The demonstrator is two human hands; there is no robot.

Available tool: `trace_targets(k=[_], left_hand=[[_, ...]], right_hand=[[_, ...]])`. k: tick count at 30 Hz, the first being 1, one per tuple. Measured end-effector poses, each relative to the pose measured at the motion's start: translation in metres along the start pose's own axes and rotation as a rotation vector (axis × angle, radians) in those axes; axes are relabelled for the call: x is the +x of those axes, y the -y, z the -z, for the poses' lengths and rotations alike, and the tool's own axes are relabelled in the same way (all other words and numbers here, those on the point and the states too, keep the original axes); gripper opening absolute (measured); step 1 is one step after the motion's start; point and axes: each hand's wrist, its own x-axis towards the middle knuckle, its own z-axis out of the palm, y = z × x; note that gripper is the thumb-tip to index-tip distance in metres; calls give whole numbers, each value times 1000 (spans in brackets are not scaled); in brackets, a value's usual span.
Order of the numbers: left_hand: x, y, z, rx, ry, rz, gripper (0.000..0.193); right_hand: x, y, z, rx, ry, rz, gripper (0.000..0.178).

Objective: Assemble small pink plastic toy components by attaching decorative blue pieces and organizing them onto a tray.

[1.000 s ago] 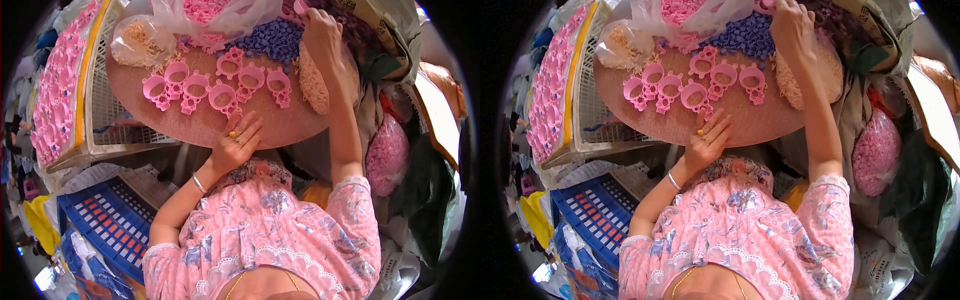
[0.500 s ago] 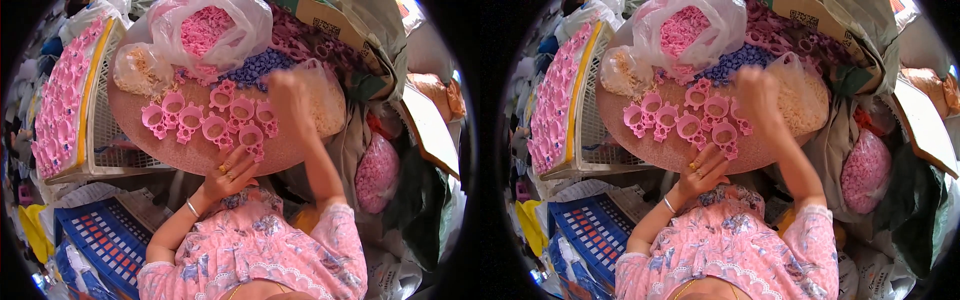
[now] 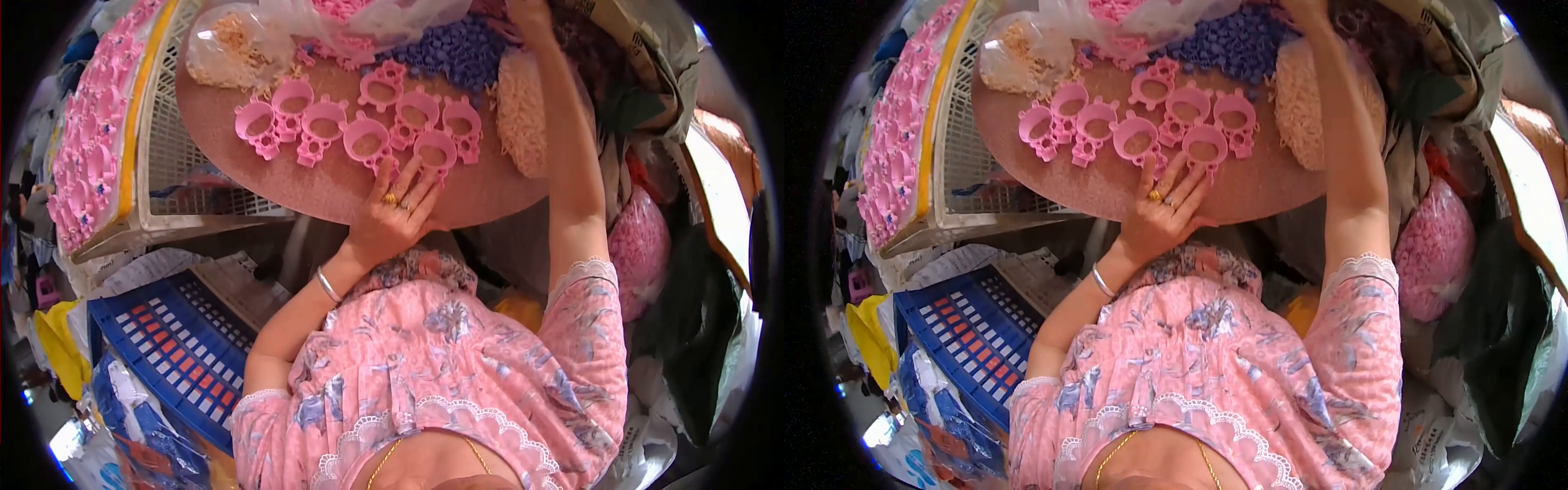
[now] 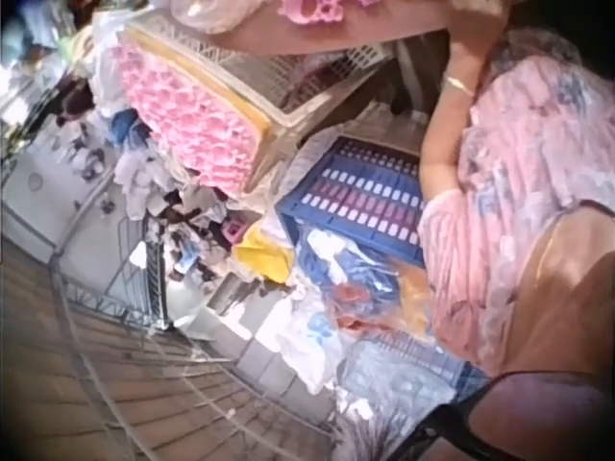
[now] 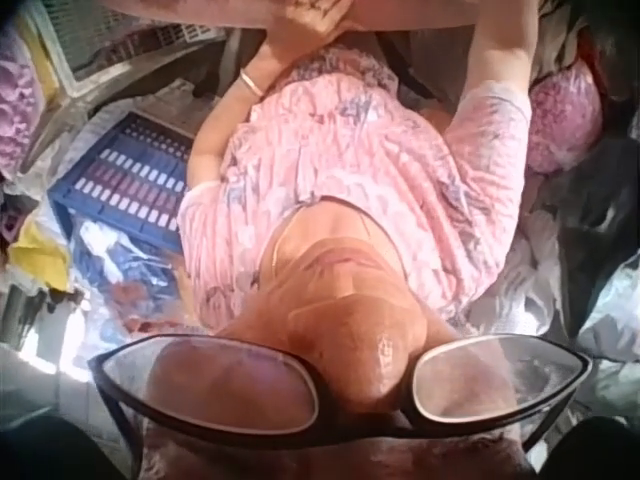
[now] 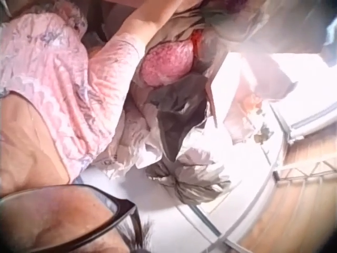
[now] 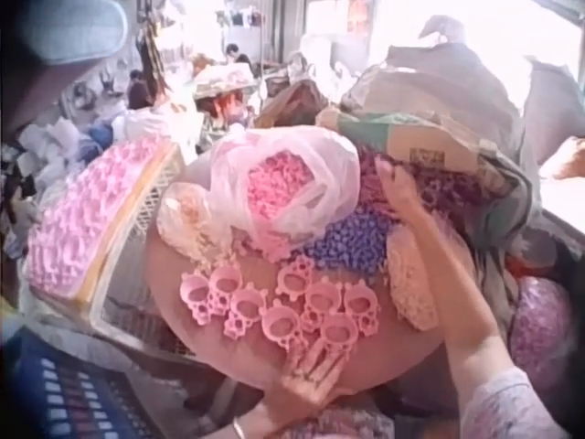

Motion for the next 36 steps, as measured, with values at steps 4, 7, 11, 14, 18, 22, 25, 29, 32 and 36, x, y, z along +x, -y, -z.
trace_targets(k=[4,7,11,14,18,22,25,29,32,36], left_hand=[[5,-1,3,-84,-24,-72,63],[-1,1,4,-47,-7,-31,60],[-3,-1,11,-69,-9,-110,59],[5,-7,9,-122,26,-130,60],[17,-13,7,-156,74,-70,65],[16,-5,5,-111,95,1,67],[24,-11,10,-165,100,-7,65],[26,-16,3,-205,120,-50,57],[30,-9,8,-148,165,-79,44],[28,2,15,-159,182,-46,49]], right_hand=[[-37,85,163,701,227,-489,23],[-122,121,185,880,172,-401,27],[-218,159,203,829,383,-771,25],[-272,164,183,561,344,-825,32],[-268,176,166,593,321,-656,38],[-235,212,181,252,247,-358,43],[-227,199,185,-3,491,-356,42],[-203,180,189,134,330,-439,20],[-157,154,215,58,69,-223,10],[-61,72,189,-50,-29,-72,14]])
